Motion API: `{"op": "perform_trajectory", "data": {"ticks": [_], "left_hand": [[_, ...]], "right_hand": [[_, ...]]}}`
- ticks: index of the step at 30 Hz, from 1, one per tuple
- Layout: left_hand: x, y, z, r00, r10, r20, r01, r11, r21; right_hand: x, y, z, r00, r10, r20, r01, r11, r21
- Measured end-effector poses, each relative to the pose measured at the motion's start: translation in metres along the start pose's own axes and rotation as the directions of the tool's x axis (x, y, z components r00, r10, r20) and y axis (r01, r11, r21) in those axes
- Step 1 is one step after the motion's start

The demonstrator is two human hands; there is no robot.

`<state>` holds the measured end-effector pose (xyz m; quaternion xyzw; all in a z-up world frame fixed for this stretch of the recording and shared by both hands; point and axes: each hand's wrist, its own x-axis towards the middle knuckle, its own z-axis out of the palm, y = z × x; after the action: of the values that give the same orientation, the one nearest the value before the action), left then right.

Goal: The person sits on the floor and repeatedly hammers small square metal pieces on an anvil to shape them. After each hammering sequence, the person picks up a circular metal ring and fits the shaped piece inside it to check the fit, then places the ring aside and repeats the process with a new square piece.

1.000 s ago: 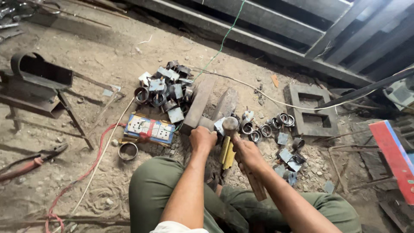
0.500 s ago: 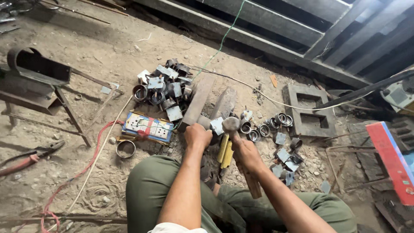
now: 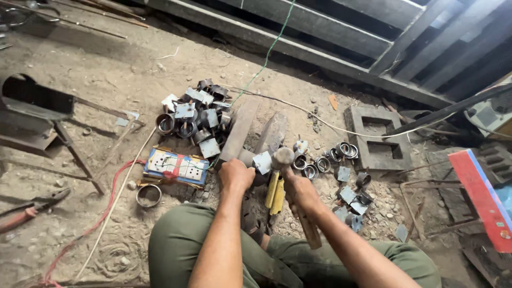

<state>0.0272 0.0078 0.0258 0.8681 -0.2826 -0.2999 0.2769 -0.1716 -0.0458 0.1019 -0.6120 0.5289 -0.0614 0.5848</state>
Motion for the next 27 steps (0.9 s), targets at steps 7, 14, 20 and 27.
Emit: {"op": "perform_trajectory", "data": {"ticks": [7, 14, 20, 27], "left_hand": [[-0.003, -0.004, 0.003, 1.000, -0.021, 0.019, 0.020, 1.000, 0.010], [-0.001, -0.006, 0.007, 0.999, -0.033, -0.001, 0.033, 0.999, -0.029], [-0.012, 0.002, -0.009, 0.999, -0.032, 0.017, 0.034, 0.997, -0.074], [-0.029, 0.008, -0.018, 0.999, -0.005, -0.039, 0.004, 1.000, -0.007]], "right_hand": [[0.007, -0.006, 0.003, 1.000, 0.019, 0.013, -0.020, 0.994, 0.107], [0.017, -0.008, 0.005, 0.994, 0.097, -0.049, -0.098, 0.995, -0.017], [0.005, 0.002, -0.023, 0.998, -0.061, 0.010, 0.061, 0.997, -0.039], [-0.003, 0.114, -0.085, 0.984, 0.178, 0.017, -0.179, 0.982, 0.060]]}}
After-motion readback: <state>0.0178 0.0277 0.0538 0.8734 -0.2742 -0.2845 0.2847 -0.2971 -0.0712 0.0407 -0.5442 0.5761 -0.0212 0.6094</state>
